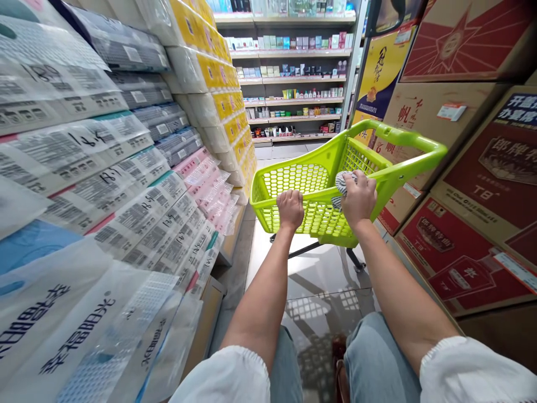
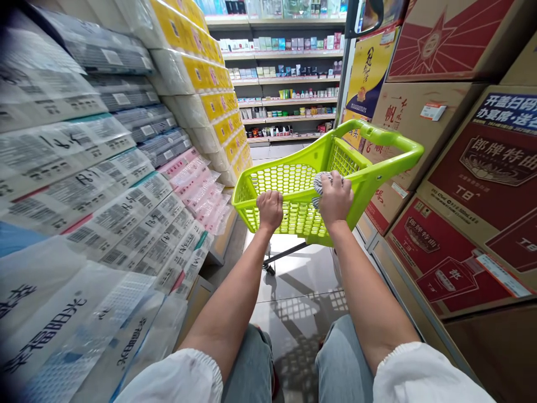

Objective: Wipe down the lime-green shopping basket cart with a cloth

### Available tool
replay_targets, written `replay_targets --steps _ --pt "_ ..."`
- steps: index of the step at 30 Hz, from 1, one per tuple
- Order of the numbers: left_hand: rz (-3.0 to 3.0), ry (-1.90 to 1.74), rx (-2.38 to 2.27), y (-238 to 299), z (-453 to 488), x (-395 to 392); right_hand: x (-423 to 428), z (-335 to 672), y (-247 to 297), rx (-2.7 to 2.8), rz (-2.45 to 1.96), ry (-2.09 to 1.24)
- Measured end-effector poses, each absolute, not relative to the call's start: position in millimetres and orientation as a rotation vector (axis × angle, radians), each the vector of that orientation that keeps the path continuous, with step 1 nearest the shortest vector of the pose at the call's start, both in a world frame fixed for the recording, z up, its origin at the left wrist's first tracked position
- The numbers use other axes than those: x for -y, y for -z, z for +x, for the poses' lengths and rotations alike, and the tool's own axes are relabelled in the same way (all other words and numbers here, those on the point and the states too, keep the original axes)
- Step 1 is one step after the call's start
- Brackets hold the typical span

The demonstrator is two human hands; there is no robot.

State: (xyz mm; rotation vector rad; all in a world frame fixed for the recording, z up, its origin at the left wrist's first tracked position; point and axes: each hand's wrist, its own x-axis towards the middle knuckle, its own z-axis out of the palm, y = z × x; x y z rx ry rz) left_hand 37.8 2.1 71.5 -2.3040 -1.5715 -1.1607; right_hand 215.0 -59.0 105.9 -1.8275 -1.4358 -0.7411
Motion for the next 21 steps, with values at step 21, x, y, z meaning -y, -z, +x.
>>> replay_targets --steps 21 --pt "-2.239 1.177 1.614 -72.8 20.3 26.5 73.7 190.5 -98.4 1.448 -1.777 0.81"
